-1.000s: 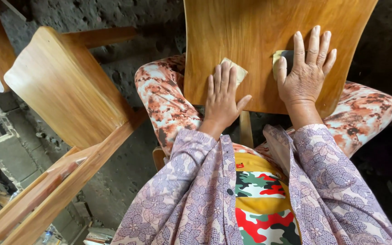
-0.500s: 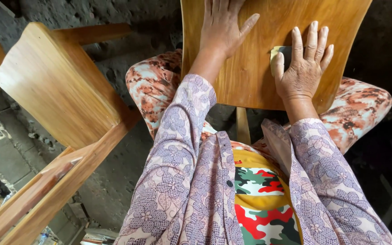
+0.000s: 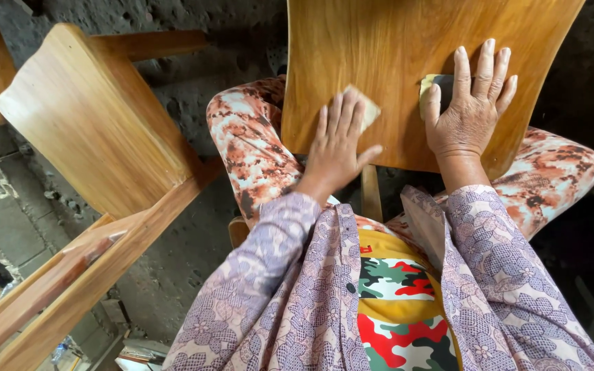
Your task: The person sits cross-legged on a chair and sands the surface of a wooden chair seat using sandpaper. They alternate between using a sanding block and a piece of sandpaper, rubbing the surface back and forth to smooth the wood.
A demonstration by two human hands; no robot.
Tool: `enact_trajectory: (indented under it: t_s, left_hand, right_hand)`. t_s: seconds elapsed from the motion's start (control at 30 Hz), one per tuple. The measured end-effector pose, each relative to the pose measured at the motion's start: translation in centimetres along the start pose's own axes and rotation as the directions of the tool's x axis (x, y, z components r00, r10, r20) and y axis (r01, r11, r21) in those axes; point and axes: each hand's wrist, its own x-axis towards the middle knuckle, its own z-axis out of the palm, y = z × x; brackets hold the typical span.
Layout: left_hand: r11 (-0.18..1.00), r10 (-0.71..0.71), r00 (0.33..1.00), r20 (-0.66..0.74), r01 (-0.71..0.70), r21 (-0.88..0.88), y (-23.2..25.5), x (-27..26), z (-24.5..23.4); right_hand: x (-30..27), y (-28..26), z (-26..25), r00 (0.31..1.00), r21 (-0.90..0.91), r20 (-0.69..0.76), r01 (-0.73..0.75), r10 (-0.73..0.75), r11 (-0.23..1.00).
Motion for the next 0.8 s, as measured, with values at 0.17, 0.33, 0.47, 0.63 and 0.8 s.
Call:
enact_trajectory:
  t_s: [0.17,0.33,0.47,0.63,0.8]
  left_hand:
    - [0.995,-0.068,0.997,0.023,0.069,-0.069,-3.3,9.7,-3.7]
    - [0.988,-0.099,0.964,-0.249,0.065,-0.14,-4.9,14.8,-3.5]
    - [0.972,-0.138,0.989,-0.056,0.124,-0.198,-4.1,10.5,-3.4]
    - [0.96,-0.186,0.982,-0.04,0.173,-0.22,-0.1,-1.1,-0.5]
    - [0.977,-0.208,0.97,-0.125,0.199,-0.08,2.2,-4.9,1.6]
  right_hand:
    - [0.0,0.0,0.0,1.0,0.016,-0.01,0.002,-0.002,1.0]
    - [0.0,-0.2,-0.3,0.999,0.031,-0.032,-0.008,0.009,0.999]
    - [0.0,0.1,-0.2,1.0,0.026,-0.026,0.007,-0.006,1.0]
    - [-0.1,0.2,0.2,0.999,0.004,-0.038,0.015,-0.014,1.0]
    - [-0.1,0.1,0.1,1.0,-0.005,-0.025,0.017,-0.018,1.0]
